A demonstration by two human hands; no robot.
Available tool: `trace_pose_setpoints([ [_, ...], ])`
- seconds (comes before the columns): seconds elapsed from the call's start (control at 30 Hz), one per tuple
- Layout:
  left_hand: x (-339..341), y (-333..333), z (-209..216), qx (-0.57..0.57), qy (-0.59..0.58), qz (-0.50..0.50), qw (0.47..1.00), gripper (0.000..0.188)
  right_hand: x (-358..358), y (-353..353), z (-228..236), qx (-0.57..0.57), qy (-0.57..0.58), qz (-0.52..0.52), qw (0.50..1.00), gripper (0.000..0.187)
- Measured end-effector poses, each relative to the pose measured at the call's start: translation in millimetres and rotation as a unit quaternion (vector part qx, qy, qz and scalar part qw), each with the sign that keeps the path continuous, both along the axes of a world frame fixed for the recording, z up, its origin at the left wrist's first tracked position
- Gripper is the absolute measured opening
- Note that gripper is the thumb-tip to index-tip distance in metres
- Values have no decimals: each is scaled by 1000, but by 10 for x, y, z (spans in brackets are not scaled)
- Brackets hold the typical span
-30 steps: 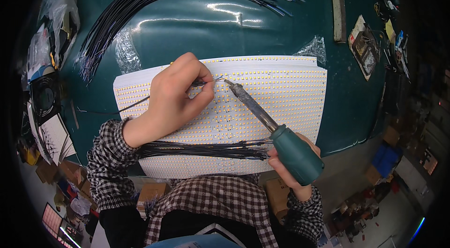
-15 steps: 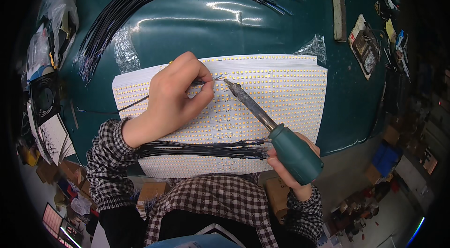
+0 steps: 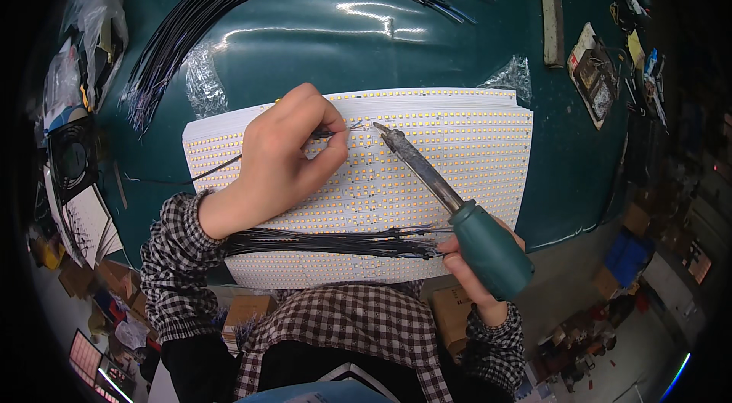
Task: The person uses a soldering iron to attach black wires to a large white LED panel. They hold the wires in place with one hand while applying heat with the other, working systematically across the panel's surface. The person briefly lifts the panel to inspect the connections before continuing the soldering process.
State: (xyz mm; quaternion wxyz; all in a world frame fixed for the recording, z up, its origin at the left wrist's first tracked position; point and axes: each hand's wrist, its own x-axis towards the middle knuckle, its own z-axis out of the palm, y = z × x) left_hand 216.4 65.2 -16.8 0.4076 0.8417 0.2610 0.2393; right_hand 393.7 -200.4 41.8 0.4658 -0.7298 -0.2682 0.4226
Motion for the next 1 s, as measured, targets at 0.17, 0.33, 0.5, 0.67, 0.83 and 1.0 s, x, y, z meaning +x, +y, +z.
trace_pose_setpoints([
  [0.17, -8, 15, 27, -15, 12, -5, 1000, 17, -1, 66, 24, 20, 40, -23, 999, 44],
  [0.33, 11, 87, 130, -180, -16, -45, 982, 11, -46, 162, 130, -3, 33, -23, 999, 58],
  [0.5, 65, 229, 136, -138, 57, -86, 985, 10, 39, 85, 126, -7, 42, 4, 999, 54],
  [0.67, 55, 218, 142, -141, 60, -78, 985, 11, 31, -13, 13, 27, 59, -35, 997, 42],
  [0.83, 59, 226, 138, -146, 50, -84, 984, 10, 53, -46, -18, 14, 30, 0, 999, 44],
  [1.0, 44, 233, 122, -145, 47, -95, 984, 11, 39, 7, 12, 3, 11, 9, 1000, 45],
])
